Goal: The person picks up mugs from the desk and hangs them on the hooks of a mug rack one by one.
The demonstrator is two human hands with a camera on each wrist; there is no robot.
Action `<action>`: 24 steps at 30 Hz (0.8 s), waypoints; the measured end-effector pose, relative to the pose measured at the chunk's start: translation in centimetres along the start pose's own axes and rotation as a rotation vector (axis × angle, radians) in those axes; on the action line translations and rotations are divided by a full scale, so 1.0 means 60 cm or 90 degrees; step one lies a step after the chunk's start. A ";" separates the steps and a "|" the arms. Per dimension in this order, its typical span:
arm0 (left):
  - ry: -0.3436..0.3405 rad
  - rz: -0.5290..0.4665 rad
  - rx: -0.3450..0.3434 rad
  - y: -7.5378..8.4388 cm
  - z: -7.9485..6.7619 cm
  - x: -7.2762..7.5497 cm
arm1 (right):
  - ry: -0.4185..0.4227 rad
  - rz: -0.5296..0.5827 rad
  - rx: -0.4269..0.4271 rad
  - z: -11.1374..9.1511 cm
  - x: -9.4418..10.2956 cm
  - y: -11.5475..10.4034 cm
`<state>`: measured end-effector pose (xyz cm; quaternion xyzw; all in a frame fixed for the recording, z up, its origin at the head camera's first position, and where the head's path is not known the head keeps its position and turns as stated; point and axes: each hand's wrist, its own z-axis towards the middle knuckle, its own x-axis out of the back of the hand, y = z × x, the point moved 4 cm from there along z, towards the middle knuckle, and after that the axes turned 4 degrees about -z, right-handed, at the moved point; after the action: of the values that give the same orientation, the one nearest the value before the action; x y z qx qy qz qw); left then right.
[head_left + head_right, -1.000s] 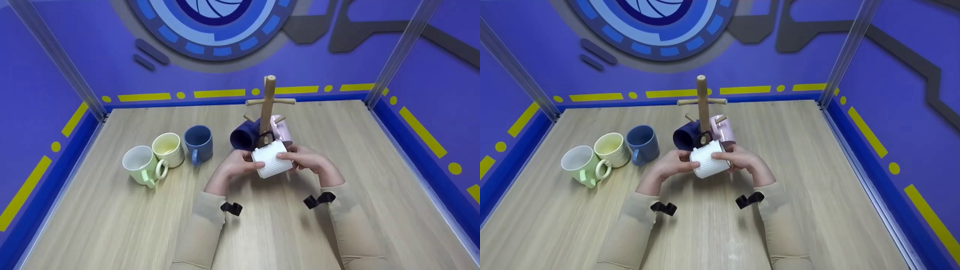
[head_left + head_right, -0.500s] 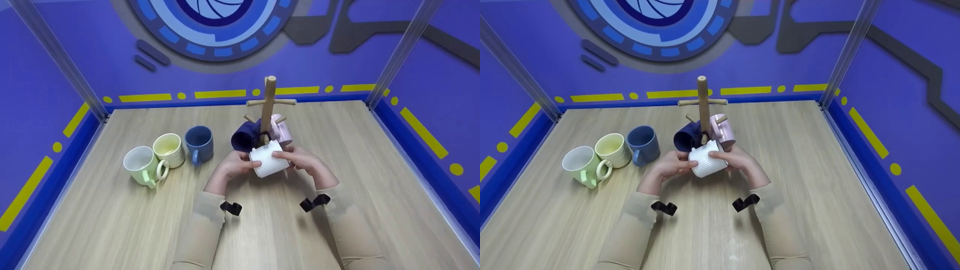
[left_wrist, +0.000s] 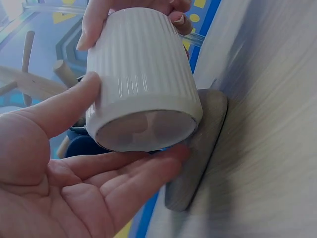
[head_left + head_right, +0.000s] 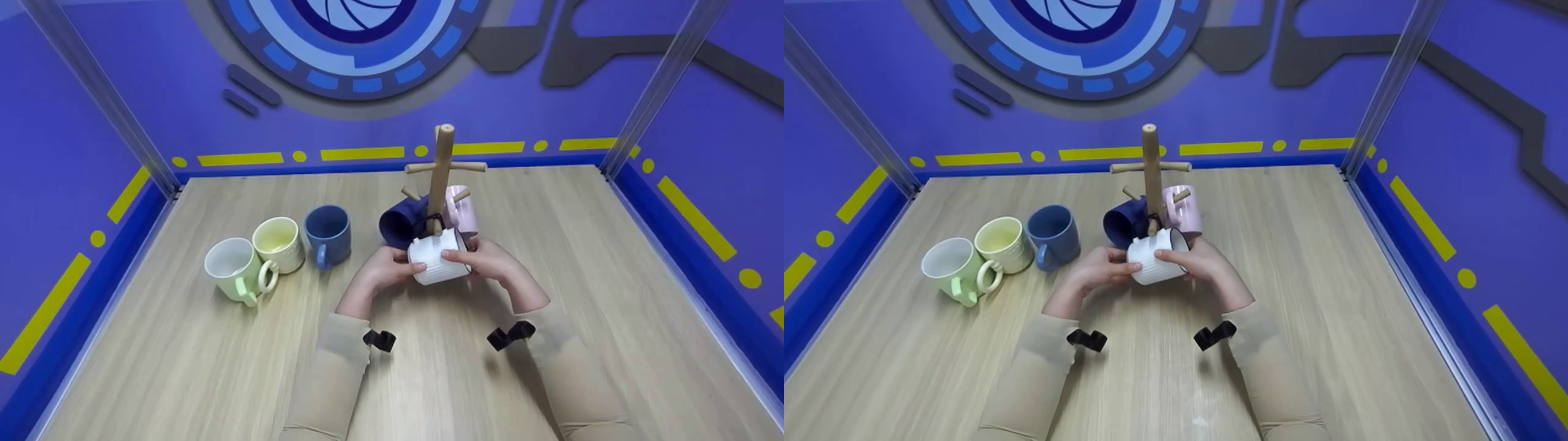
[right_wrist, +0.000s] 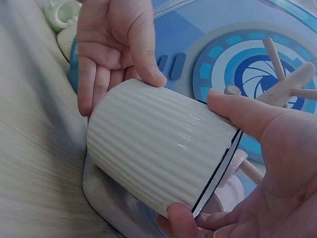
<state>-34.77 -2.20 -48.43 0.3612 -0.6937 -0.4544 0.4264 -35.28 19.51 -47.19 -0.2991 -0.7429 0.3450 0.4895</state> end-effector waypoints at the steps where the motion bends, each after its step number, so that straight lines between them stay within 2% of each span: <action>1: 0.008 0.039 -0.004 0.005 -0.005 0.003 | 0.000 0.004 0.000 0.000 -0.001 -0.001; 3: 0.026 0.116 -0.008 0.016 -0.017 0.011 | -0.004 0.011 -0.002 0.002 -0.004 0.000; 7: 0.068 0.192 0.015 0.038 -0.044 0.037 | -0.012 0.020 -0.009 0.001 -0.006 0.000; 10: 0.144 0.221 0.026 0.051 -0.068 0.071 | -0.020 0.015 -0.013 -0.001 -0.006 0.000; 13: 0.249 0.262 0.031 0.056 -0.094 0.113 | -0.030 0.006 -0.010 -0.003 -0.007 0.000; 16: 0.346 0.297 0.054 0.050 -0.115 0.155 | -0.035 0.001 -0.007 -0.004 -0.006 -0.001; 18: 0.387 0.313 0.080 0.039 -0.122 0.177 | -0.039 -0.002 -0.003 -0.003 -0.005 0.000; 21: 0.399 0.330 0.115 0.017 -0.120 0.195 | -0.047 -0.007 0.008 -0.002 -0.005 0.002; 24: 0.375 0.331 0.142 -0.005 -0.110 0.202 | -0.051 -0.008 0.018 -0.001 -0.007 0.003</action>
<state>-33.20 -15.18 -44.07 0.3325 -0.6553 -0.1305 0.6656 -35.06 19.33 -47.55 -0.2734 -0.7589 0.3640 0.4656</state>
